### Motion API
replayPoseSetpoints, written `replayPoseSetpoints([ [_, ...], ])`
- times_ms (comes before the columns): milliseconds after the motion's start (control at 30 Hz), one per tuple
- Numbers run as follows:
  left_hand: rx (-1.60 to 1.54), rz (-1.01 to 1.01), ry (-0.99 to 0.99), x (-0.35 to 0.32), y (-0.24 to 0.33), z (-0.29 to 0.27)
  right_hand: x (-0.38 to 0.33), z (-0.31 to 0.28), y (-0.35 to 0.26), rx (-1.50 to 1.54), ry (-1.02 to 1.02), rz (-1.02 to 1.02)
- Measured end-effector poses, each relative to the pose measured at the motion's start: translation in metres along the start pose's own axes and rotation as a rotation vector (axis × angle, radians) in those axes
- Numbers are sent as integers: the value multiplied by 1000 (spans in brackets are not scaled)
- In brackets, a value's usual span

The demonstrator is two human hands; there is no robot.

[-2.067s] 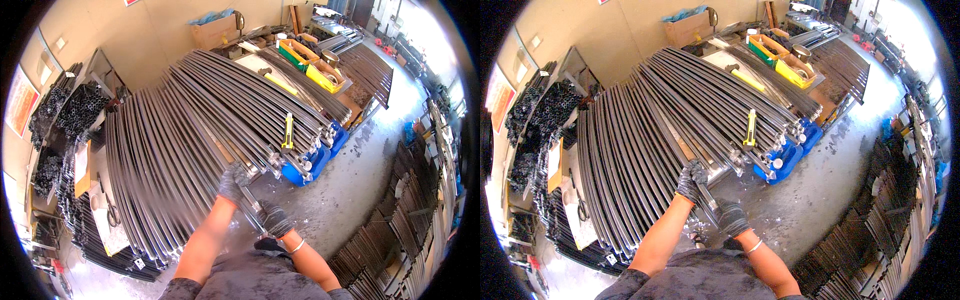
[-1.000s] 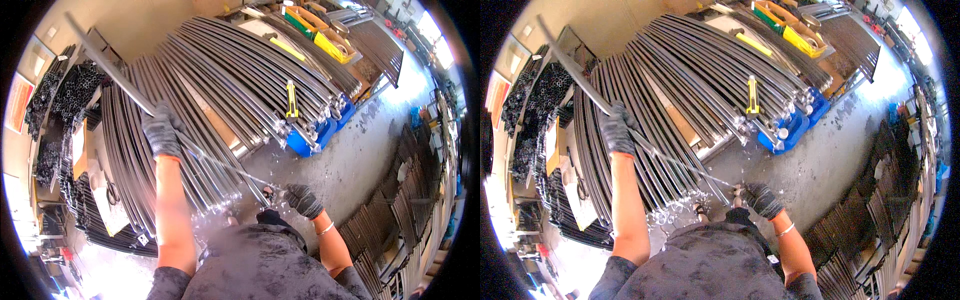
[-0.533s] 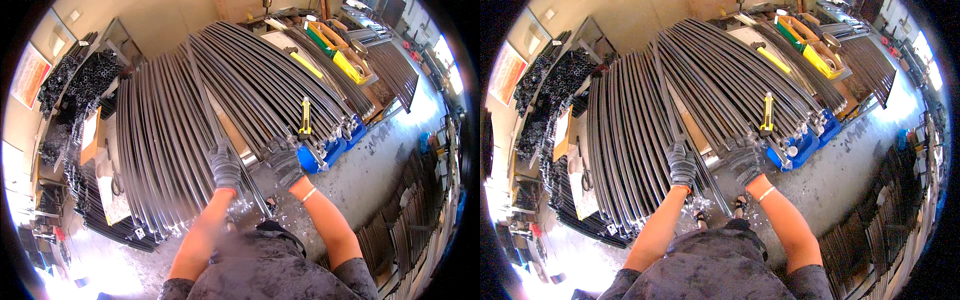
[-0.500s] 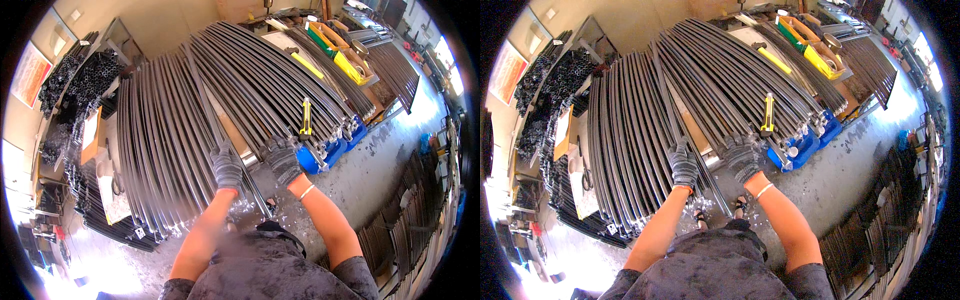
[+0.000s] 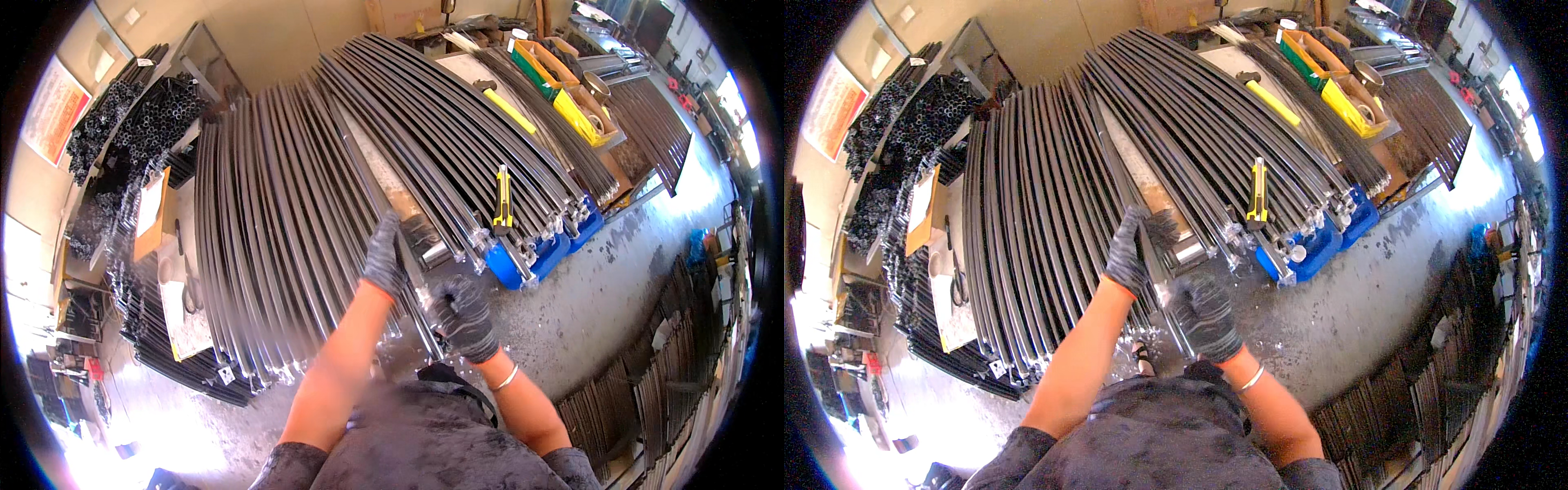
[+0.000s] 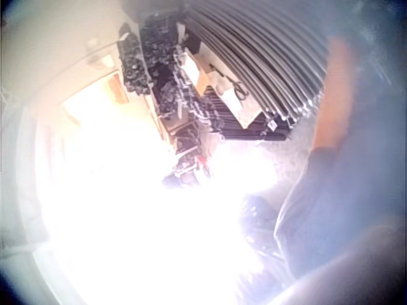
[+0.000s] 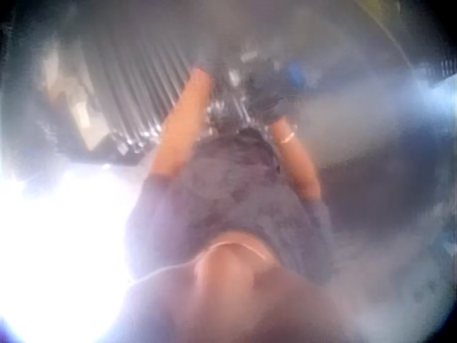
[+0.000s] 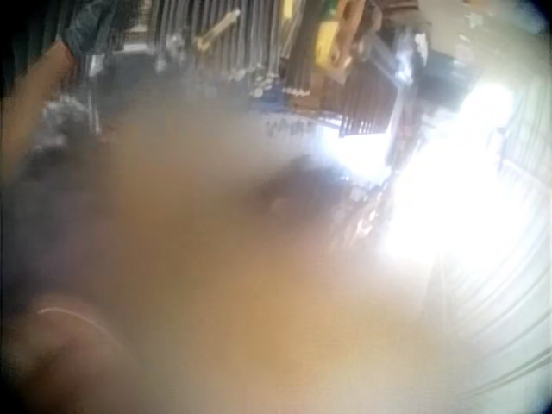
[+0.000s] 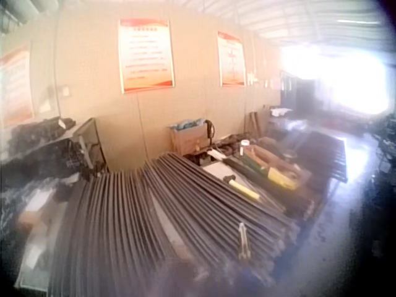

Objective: The person organizes metal pipes by picking them up individually from a pile on the floor and placing them onto a storage rack. They then use their gloved hands to press small black caps into the ends of the pipes.

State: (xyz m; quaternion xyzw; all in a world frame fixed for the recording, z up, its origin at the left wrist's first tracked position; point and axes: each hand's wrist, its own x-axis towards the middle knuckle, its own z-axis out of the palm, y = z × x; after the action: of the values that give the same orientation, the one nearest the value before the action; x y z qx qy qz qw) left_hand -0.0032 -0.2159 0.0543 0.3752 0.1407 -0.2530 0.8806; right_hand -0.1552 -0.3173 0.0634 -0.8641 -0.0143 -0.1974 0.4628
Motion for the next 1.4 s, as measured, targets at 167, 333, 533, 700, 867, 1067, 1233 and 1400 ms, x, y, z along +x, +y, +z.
replayPoseSetpoints([
  [167,39,15,-144,5,-17,5,-19,6,-9,-390,85,5],
  [333,243,212,18,-30,-9,33,-27,5,-12,-451,11,37],
  [533,382,357,8,-32,21,36,-30,5,-13,-266,-107,-39],
  [700,355,373,63,-40,9,37,-31,17,-2,-206,-100,13],
  [867,559,465,112,-35,8,28,-49,39,16,23,-63,28],
  [1067,659,643,292,-19,89,0,-97,-47,29,139,-230,446],
  [1233,1158,982,409,-21,26,-14,-118,-73,81,-475,-329,483],
  [1400,1374,937,391,-17,-22,-46,-24,-36,85,-631,-118,56],
])
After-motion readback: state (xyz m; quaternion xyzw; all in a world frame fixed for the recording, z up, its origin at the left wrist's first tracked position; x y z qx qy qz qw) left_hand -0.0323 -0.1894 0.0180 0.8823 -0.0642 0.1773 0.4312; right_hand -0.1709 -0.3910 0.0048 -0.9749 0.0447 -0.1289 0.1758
